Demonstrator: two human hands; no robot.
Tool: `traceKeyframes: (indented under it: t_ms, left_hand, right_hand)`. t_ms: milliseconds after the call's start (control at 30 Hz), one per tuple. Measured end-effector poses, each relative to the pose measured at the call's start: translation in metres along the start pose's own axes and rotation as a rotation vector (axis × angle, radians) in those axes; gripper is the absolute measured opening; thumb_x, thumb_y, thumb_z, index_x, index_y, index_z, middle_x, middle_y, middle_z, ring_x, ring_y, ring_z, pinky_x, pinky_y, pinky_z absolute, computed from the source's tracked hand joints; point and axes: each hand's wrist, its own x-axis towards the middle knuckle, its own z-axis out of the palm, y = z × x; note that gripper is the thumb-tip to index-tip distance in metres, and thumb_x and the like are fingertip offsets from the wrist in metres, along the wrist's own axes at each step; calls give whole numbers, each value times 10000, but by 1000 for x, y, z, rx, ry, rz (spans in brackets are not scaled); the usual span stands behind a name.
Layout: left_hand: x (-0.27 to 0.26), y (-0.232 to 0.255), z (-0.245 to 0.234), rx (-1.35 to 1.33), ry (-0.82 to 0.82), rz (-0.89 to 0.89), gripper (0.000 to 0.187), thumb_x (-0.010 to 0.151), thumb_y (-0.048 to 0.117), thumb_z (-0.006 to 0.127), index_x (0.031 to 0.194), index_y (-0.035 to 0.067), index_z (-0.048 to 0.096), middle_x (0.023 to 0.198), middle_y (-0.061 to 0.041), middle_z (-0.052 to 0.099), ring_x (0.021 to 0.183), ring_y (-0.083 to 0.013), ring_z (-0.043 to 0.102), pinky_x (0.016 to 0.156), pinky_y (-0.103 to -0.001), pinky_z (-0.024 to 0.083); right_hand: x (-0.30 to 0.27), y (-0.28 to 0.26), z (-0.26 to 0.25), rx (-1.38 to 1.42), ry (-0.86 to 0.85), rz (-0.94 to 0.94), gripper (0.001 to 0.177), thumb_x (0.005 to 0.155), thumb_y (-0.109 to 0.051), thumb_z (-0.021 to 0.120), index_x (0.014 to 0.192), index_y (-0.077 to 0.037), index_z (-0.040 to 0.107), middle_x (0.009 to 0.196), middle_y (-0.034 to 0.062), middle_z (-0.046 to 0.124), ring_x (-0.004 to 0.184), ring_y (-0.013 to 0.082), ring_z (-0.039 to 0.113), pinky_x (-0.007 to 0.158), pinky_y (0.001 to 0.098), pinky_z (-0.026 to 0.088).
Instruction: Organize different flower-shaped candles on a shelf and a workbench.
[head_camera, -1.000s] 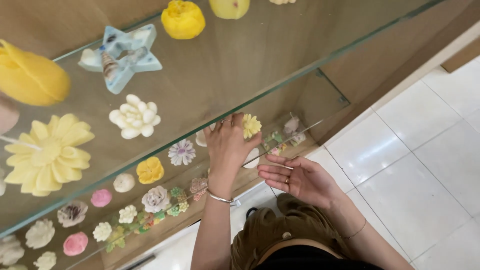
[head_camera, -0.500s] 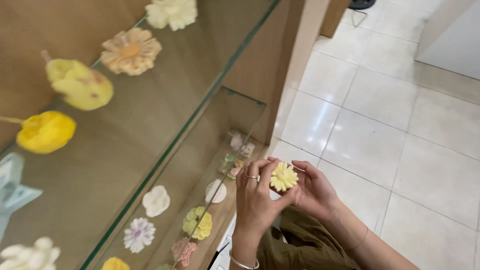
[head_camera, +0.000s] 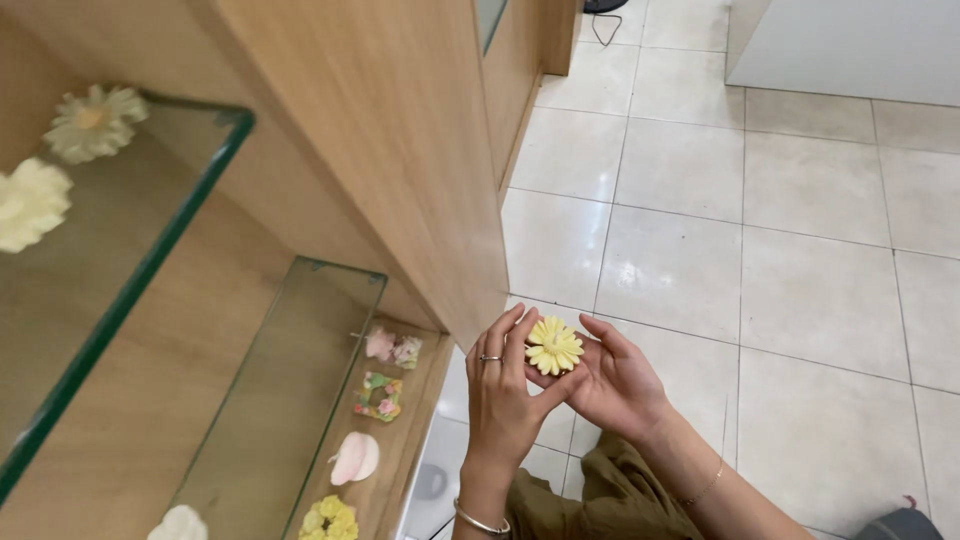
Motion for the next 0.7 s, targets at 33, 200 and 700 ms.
traceKeyframes:
  t_ms: [33, 200, 700]
  left_hand:
    - [5, 5, 13, 1, -7, 4, 778, 778, 423, 849, 1393, 49, 553, 1440, -107, 549, 1311, -293, 517, 1098, -484, 367]
    - [54, 46, 76, -156, -160, -208, 907, 753, 491, 833, 1462, 61, 465, 1504, -111, 466, 1294, -304, 535, 1050, -465, 404]
    - [153, 120, 267, -232, -487, -39, 906, 831, 466, 815, 1517, 52, 394, 1480, -185, 386, 1319, -384, 520, 1043, -465, 485]
  right_hand:
    - [-5, -13, -1, 5, -1, -6, 586, 1066, -338, 360, 1463, 94, 354, 1479, 246, 476, 1368, 360, 485, 1186, 503, 351]
    - [-26, -94, 2, -13, 0, -72, 596, 1064, -323, 338, 1495, 89, 348, 1508, 235, 458, 1389, 343, 469, 1203, 505, 333]
    - [-97, -278, -28, -71, 121, -434, 590, 1061, -283, 275, 1523, 77, 346, 1554, 236, 414, 1433, 325, 427, 1203, 494, 337]
